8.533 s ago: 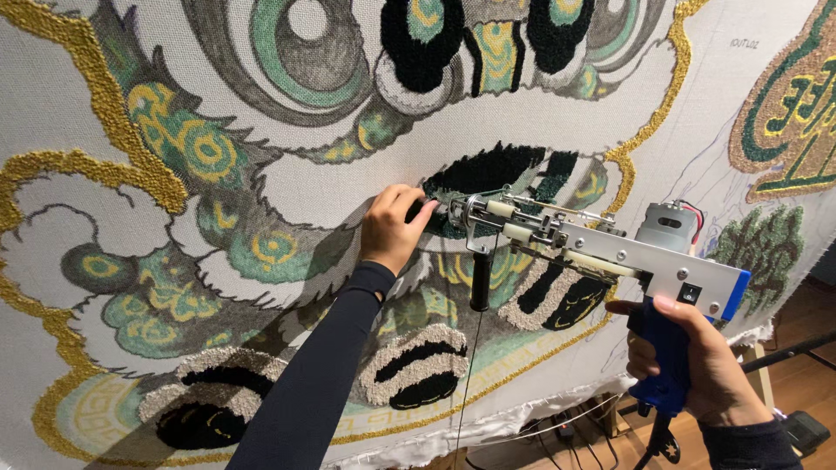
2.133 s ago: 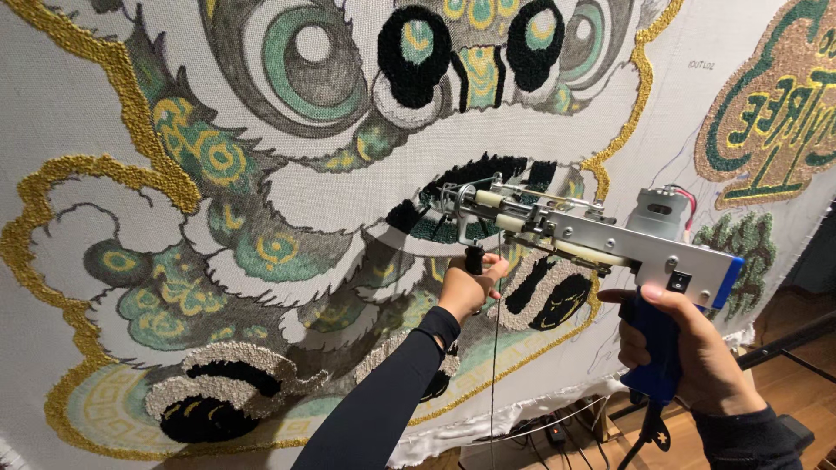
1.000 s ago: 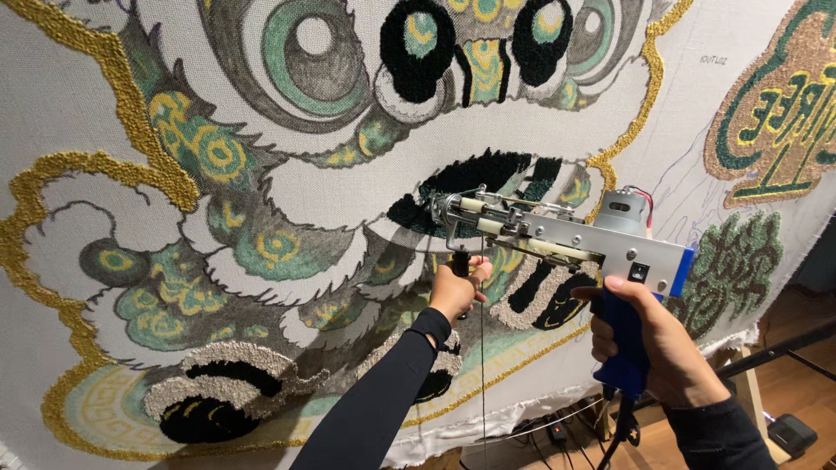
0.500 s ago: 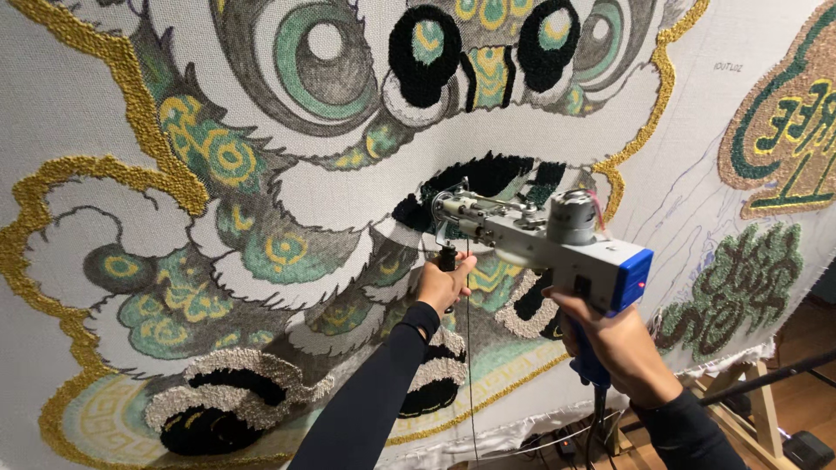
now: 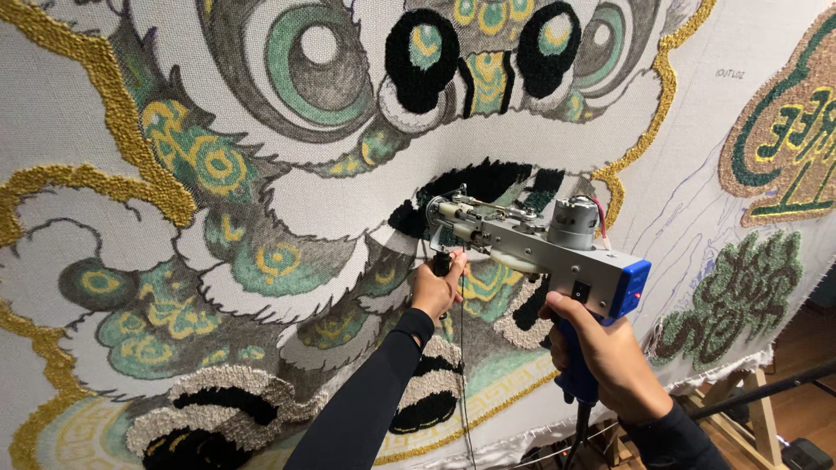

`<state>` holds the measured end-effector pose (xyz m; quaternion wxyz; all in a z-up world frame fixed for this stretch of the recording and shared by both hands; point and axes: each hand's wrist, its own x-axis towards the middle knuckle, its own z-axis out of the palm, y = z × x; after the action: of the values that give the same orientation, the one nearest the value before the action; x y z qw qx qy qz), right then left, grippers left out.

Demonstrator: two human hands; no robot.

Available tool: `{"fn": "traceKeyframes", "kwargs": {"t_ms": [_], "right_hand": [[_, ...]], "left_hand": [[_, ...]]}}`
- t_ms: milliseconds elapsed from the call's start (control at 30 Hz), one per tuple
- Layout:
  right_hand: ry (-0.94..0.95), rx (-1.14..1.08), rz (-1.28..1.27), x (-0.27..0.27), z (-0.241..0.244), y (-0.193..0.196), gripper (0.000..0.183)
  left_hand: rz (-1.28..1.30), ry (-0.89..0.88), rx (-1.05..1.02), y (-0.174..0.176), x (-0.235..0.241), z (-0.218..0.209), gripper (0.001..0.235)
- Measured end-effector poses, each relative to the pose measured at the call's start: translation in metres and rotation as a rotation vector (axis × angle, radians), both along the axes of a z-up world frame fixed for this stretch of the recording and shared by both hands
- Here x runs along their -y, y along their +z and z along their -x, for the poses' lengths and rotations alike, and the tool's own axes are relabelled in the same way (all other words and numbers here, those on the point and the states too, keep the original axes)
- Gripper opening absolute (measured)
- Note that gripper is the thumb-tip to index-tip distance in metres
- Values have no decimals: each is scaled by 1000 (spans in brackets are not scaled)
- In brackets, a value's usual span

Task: The person uses a handheld tufting gun to apply yarn to a large canvas stretched on a frame. They are filling in a dark section of a pre-drawn design featuring a stylized character face, moving the tool steadily across the surface to create a textured pile.

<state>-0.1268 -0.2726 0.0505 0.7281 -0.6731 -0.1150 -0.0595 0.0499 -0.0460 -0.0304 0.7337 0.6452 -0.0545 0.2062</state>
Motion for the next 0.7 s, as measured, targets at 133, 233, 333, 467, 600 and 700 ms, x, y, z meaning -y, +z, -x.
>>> {"fn": "traceKeyframes", "kwargs": {"t_ms": [133, 233, 333, 467, 600, 700], "right_hand": [[10, -25, -21, -1, -1, 0, 29], [17, -13, -33, -4, -3, 0, 30], [-16, -40, -17, -5, -4, 0, 33], [-26, -42, -7, -7, -2, 4, 36], [-34, -76, -7, -10, 1, 7, 36], [-36, -65, -8, -10, 3, 8, 36]], "left_hand": [[-111, 7, -86, 12, -3, 18, 38], [-156, -4, -55, 13, -6, 15, 40], [-139, -37, -14, 10, -8, 3, 41], [-101, -57, -17, 11, -10, -2, 41], [-115, -59, -12, 13, -10, 1, 41], [-117, -71, -59, 15, -12, -1, 40]]}}
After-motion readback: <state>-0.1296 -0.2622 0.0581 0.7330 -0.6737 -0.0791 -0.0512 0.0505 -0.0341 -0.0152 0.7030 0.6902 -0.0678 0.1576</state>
